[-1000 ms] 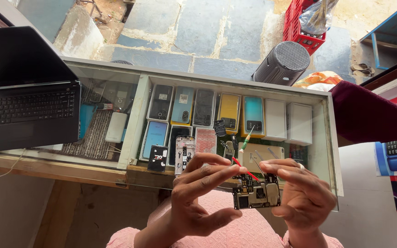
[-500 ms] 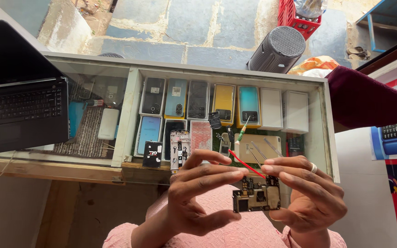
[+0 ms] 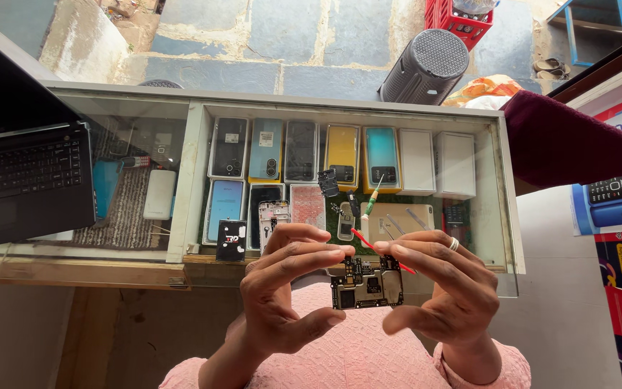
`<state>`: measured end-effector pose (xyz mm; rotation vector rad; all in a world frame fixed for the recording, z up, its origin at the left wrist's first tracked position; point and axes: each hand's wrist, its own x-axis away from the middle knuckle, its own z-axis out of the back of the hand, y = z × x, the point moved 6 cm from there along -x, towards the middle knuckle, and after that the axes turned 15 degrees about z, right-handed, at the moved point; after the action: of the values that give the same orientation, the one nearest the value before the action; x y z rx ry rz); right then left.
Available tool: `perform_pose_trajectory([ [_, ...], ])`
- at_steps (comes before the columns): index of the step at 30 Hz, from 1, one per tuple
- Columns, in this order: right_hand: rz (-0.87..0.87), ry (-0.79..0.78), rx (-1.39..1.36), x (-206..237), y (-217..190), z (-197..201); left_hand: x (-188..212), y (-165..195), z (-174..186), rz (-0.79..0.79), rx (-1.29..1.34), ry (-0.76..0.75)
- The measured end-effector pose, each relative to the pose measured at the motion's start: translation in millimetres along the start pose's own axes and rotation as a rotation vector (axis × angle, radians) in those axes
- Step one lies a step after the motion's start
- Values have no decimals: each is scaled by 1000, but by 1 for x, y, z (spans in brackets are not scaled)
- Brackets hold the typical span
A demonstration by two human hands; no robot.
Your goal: The person uses a heat gun and tweezers to remove a small component from a circuit board. They then flip the board and inspect it with a multimeter probe.
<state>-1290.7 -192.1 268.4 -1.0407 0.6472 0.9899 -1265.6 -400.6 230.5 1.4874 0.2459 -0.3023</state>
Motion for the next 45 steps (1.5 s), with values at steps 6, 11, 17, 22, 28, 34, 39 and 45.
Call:
perform_pose_trajectory([
  [6, -54, -179, 50, 2, 8, -10, -3, -6, -2, 34, -44, 4],
  [11, -146, -285, 1, 14, 21, -19, -4, -18, -9, 65, -156, -33],
  [17, -306, -312, 14, 44, 46, -27, -1, -50, -14, 125, -154, 46],
  [22, -469, -433, 73, 92, 75, -53, 11, -90, -4, 358, -119, 124],
  [28, -612, -458, 82, 166, 115, -85, 37, -122, 4, 396, -242, 160],
  [34, -577, -464, 193, 205, 132, -110, 72, -168, 13, 796, -127, 102],
  [39, -524, -514, 283, 210, 134, -128, 96, -191, 8, 934, -119, 23],
  [45, -438, -514, 355, 205, 135, -138, 108, -209, 12, 982, -248, -15],
])
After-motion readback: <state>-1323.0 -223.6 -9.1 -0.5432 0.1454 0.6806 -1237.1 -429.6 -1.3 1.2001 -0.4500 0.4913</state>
